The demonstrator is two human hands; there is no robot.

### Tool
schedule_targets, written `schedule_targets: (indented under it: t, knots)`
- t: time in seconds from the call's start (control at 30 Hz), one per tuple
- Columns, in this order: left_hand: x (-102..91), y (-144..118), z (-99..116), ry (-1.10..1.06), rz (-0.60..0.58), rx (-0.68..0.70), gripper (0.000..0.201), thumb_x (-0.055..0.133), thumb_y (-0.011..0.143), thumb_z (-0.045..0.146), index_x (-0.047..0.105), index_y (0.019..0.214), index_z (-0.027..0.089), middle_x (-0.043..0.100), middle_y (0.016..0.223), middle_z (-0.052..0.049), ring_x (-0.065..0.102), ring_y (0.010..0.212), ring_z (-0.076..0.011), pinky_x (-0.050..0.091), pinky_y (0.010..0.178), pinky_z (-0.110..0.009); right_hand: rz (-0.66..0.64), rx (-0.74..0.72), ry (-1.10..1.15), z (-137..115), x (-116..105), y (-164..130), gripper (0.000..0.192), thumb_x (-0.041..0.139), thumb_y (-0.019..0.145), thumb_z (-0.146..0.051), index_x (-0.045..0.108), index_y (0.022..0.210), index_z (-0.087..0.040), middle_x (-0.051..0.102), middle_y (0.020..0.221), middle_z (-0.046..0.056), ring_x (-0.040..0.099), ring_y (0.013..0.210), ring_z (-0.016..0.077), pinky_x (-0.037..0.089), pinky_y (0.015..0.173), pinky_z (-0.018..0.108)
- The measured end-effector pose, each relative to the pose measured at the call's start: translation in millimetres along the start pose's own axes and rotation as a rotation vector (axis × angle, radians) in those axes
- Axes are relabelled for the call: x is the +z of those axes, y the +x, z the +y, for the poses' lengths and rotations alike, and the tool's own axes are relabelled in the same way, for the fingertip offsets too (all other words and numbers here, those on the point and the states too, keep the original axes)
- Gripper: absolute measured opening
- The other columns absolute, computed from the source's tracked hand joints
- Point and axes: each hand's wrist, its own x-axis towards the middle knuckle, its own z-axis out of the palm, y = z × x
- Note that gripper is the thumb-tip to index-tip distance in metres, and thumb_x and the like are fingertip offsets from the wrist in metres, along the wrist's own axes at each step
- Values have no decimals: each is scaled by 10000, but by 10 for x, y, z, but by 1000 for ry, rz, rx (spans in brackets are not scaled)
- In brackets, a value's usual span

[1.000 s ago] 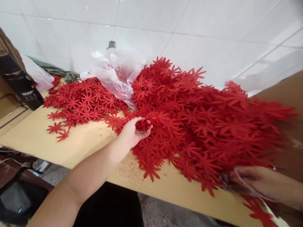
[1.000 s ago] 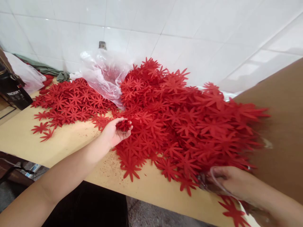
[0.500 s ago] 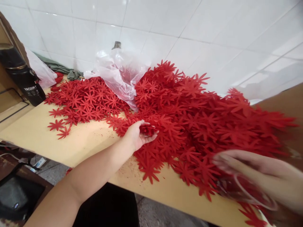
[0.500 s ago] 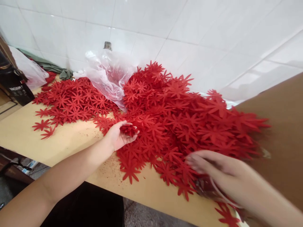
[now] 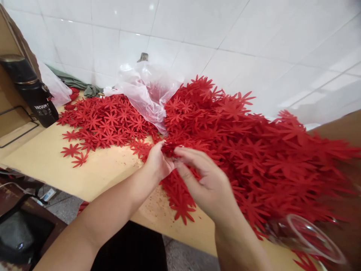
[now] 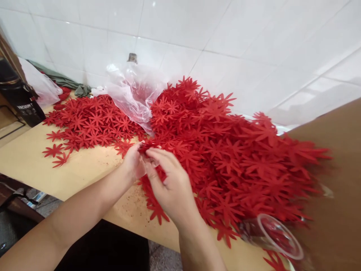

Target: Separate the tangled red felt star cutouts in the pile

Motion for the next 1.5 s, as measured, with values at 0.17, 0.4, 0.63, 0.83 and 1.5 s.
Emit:
schedule_targets:
  t: [0.17,0.4,0.63,0.83,1.5]
  knots:
    - [40,-95,-94,71,-94,-92,274,356,812,147,572,645,138,599,564,-16,550,502,-113,446,575,-249,264,194,-133,358,173,260,472,427,837,-447,608,1119,-113,584,1216,185,499,1196,275,359,1038,527]
    - [30,-153,80,49,65,18,487,340,857,517,613,879,116,665,925,-113,627,902,-182,486,826,-288,87,262,99,5,723,-110,617,262,896,-454,282,1409,-113,314,1469,172,276,1386,245,253,1105,539]
    - [56,-212,107,77,-116,65,501,289,883,498,599,1094,166,650,1044,-85,597,1045,-182,435,965,-317,76,302,164,-117,689,60,781,145,863,-590,358,1368,-33,314,1459,199,235,1398,271,199,1132,535]
    - [-19,-215,69,134,-39,114,518,418,792,611,595,1048,197,634,1059,-59,588,1050,-191,444,950,-333,73,265,230,-83,723,32,757,249,852,-608,238,1428,-116,190,1517,121,146,1425,222,138,1157,506]
    - [59,-178,185,298,25,288,587,317,866,543,425,1333,205,367,1461,-21,250,1395,-188,218,1148,-317,42,330,458,-209,779,-107,723,298,860,-577,155,1451,-186,141,1538,70,138,1428,185,128,1173,458]
